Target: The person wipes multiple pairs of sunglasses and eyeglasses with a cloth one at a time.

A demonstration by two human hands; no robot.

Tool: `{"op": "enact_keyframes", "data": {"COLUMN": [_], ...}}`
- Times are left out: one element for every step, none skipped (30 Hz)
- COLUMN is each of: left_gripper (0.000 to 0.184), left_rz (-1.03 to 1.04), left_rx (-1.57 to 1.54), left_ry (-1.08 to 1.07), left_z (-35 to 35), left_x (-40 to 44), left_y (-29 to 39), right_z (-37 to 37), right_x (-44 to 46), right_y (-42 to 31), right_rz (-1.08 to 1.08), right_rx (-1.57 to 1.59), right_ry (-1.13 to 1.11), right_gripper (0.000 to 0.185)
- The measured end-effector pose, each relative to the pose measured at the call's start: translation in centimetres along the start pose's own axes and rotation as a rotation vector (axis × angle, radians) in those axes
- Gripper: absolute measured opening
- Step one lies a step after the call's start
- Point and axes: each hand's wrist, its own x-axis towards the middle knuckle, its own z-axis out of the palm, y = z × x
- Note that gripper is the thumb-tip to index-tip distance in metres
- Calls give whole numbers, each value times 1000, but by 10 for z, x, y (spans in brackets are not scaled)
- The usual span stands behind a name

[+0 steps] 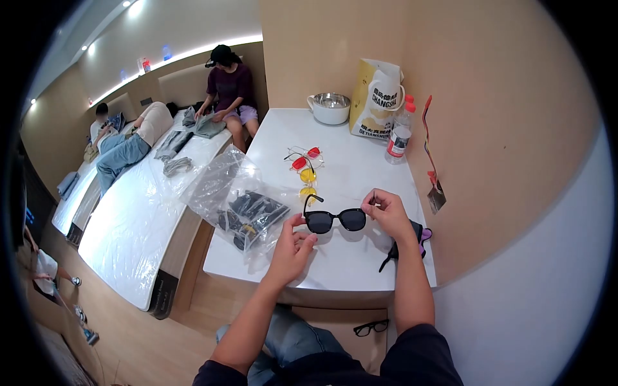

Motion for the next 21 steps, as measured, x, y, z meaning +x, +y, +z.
{"op": "enact_keyframes", "data": {"left_gripper": [47, 42, 38, 34, 29, 24, 19, 14, 10, 9, 9, 10, 10, 10, 11, 11, 11, 11, 11, 11, 11], "left_rz": [28, 36, 43, 52, 39, 36, 40, 64, 85, 54, 44, 47, 47, 54, 62, 66, 62, 57, 49, 42, 34], "left_rx": [22, 68, 113, 156, 168, 173, 169, 175, 180, 166, 144, 146, 152, 133, 116, 100, 124, 146, 169, 169, 170], "left_ry": [30, 39, 46, 52, 40, 22, 0, 40, 81, 88, 115, 120, 131, 134, 136, 135, 136, 134, 128, 121, 116], "left_z": [1, 1, 1, 1, -2, -6, -5, -1, 1, 1, 1, 1, 0, -1, 0, 0, -1, -1, 0, 0, 0], "left_x": [0, -1, -1, -1, -2, -1, 2, 2, 1, 1, -1, -2, -3, -3, -3, -3, -3, -3, -3, -3, -3], "left_y": [2, 5, 9, 11, 6, -5, -8, -11, -10, -8, -4, -1, -1, -3, -6, -7, -7, -3, 0, 1, 2], "right_z": [0, 1, 1, 2, 2, -2, -4, -6, -9, -10, -10, -18, -21, -24, -26, -29, -33, -33, -30, -25, -21], "right_x": [-1, -1, -2, -3, -3, -3, -3, -2, -4, -9, -14, -21, -33, -48, -60, -71, -83, -91, -97, -102, -107], "right_y": [-3, -6, -7, -5, -3, -2, -3, -3, -5, -16, -24, -20, -27, -35, -37, -29, -18, -12, -5, 2, 9], "right_rz": [0, 1, 3, 9, 14, 13, 51, 76, 102, 69, 33, -13, -37, -62, -86, -66, -43, -16, 40, 99, 156], "right_rx": [0, 0, -1, 11, 20, 18, -24, -37, -47, -11, 31, 31, -229, -484, -735, -801, -869, -937, -937, -936, -935], "right_ry": [-14, -25, -35, -44, -50, -49, -50, -83, -117, -108, -108, -70, 46, 162, 281, 299, 318, 337, 358, 379, 398], "right_gripper": [10, 9, 8, 7, 6, 5, 5, 4, 8, 13, 19, 35, 38, 42, 46, 52, 57, 63, 65, 68, 70]}}
